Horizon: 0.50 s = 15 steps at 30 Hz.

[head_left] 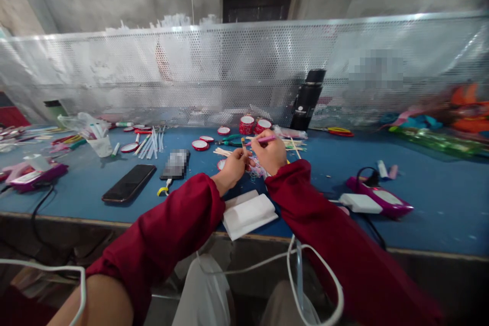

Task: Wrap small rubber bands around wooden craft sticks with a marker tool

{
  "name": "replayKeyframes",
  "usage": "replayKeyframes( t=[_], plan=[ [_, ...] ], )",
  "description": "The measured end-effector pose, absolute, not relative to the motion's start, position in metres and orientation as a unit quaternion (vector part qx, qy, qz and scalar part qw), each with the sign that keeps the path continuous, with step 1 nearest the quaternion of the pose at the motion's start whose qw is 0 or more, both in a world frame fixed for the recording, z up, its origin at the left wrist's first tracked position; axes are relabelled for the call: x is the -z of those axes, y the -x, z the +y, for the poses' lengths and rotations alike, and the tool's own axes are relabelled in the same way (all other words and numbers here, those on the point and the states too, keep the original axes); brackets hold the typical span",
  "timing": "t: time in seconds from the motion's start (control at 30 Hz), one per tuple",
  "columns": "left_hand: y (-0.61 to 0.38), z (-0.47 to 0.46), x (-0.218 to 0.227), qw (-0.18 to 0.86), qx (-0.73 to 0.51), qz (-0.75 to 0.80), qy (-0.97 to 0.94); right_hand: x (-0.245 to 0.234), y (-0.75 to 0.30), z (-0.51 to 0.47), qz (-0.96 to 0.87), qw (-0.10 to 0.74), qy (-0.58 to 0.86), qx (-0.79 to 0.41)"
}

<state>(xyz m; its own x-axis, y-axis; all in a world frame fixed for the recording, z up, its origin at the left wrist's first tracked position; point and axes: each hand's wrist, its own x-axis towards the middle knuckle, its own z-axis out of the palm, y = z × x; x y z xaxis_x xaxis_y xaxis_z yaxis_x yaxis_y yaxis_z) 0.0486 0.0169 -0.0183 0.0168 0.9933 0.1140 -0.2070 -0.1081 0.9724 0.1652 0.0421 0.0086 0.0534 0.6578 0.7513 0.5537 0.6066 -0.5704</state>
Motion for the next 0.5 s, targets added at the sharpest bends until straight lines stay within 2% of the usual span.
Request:
replayKeyframes(
  t=[0.5],
  plan=[
    [-0.0477, 0.0137, 0.0150, 0.524, -0.568, 0.412, -0.483, -0.0099, -0.1655, 0.0412, -0.682, 0.589, 0.430, -0.049]
  ],
)
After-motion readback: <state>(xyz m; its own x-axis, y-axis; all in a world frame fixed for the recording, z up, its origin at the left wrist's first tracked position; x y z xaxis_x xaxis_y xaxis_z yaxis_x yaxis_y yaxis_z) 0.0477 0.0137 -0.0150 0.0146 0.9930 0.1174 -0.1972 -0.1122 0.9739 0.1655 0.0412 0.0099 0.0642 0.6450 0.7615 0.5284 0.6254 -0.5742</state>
